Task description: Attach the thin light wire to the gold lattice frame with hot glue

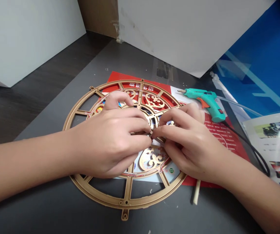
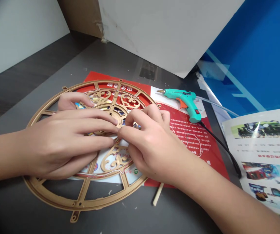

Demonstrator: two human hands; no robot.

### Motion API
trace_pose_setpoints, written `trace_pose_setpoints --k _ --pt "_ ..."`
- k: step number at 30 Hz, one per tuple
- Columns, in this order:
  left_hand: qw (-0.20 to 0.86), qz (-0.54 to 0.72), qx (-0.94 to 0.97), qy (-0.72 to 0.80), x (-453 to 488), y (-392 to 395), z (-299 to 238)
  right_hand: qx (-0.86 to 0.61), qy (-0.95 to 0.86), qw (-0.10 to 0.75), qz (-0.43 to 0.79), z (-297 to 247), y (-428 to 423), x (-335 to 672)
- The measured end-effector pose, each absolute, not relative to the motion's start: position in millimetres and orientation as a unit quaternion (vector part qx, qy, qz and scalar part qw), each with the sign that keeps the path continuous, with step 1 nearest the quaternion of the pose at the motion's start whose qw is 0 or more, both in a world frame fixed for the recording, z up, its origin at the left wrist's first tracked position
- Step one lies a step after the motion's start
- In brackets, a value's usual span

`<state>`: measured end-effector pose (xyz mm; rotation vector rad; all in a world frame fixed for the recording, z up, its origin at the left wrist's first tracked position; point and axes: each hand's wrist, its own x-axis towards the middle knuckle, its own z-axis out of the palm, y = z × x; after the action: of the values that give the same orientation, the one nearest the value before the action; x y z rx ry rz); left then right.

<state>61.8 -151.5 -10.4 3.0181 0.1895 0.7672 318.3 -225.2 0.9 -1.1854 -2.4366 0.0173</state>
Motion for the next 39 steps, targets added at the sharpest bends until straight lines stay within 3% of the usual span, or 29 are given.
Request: trace_pose_setpoints --k 20,39 --pt "0.017 0.253 0.964 0.078 61.7 -153.7 -12.2 -0.427 -0.871 0.213 0.114 1.7 -226.8 319.8" --pt "0.02 0.265 0.96 0.093 63.5 -155.9 -14.6 -0.438 -0.857 0.271 -0.008 -2.0 -222.0 319.3"
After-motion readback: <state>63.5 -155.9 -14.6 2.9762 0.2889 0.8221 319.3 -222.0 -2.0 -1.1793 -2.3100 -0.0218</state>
